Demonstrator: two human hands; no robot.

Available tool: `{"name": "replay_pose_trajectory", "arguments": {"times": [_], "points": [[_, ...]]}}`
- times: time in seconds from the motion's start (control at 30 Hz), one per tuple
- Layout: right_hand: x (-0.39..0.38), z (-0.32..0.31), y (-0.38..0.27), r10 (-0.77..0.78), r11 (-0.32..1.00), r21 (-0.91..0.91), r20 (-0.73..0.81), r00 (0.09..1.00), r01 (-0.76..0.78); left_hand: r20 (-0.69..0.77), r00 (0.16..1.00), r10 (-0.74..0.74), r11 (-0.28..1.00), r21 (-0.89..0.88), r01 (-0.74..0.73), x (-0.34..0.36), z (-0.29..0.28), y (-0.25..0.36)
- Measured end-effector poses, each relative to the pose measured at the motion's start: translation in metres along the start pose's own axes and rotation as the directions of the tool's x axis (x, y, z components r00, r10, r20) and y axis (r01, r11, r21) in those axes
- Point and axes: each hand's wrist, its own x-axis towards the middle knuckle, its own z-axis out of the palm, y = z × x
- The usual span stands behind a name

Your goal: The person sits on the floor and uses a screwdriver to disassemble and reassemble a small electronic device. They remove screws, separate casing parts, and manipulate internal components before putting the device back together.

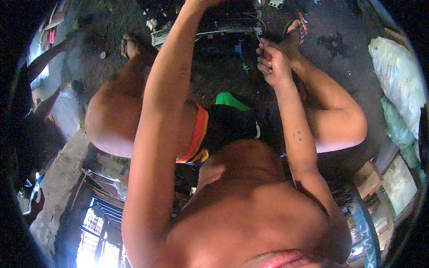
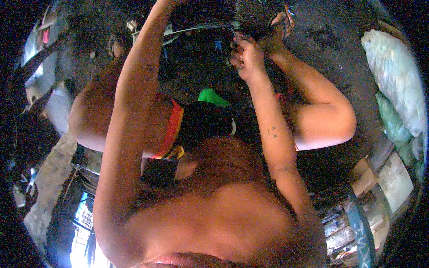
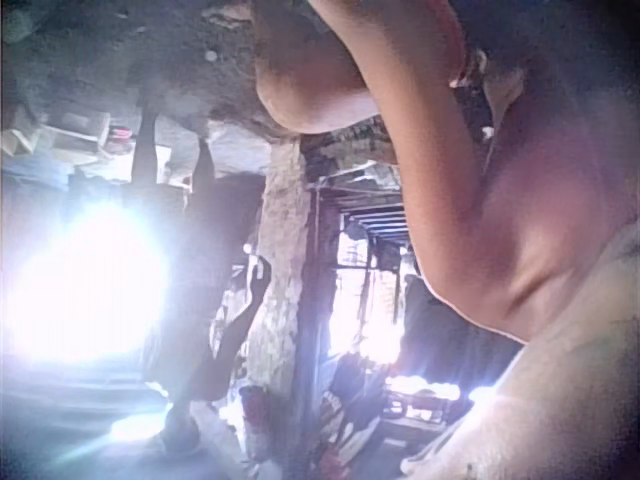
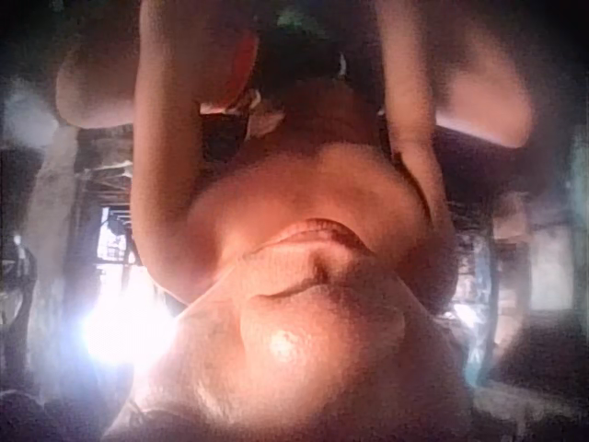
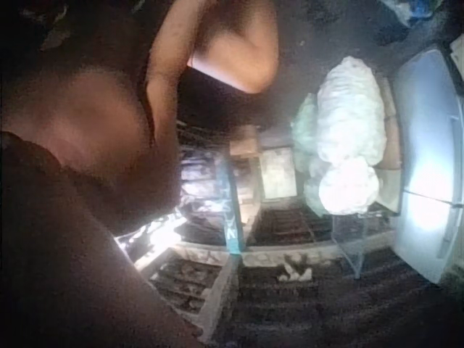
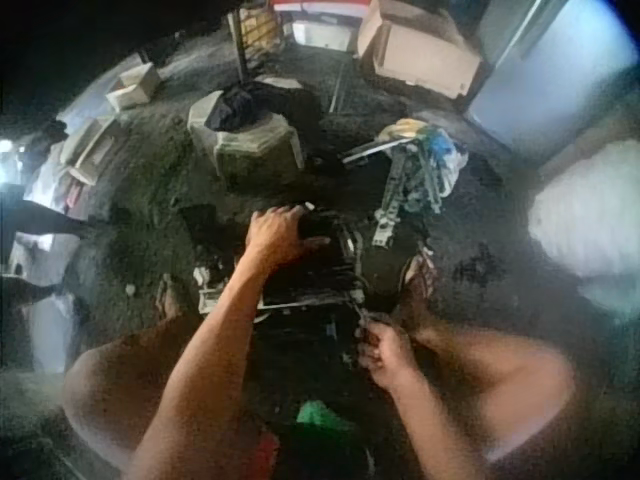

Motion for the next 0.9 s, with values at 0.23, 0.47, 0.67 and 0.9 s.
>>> {"name": "replay_pose_trajectory", "arguments": {"times": [0.23, 0.47, 0.67, 0.9], "points": [[0.059, -0.041, 0.052, -0.521, 0.633, -0.612, 0.116, 0.845, 0.474, 0.111, 0.994, -0.012, 0.999, 0.037, 0.008, 0.014, 0.009, 0.003], [0.062, -0.047, 0.071, -0.566, 0.662, -0.435, 0.242, 0.788, 0.61, 0.137, 0.99, -0.027, 0.987, 0.159, 0.005, 0.026, 0.028, -0.004], [0.098, -0.077, 0.101, -0.763, 0.095, -0.779, 0.343, 0.548, 0.62, 0.015, 1.0, 0.013, 1.0, 0.023, -0.013, 0.012, 0.062, -0.008], [0.103, -0.07, 0.142, -0.737, 0.231, -0.75, 0.281, 0.615, 0.62, 0.113, 0.994, -0.006, 1.0, 0.011, 0.005, 0.0, 0.044, -0.005]]}}
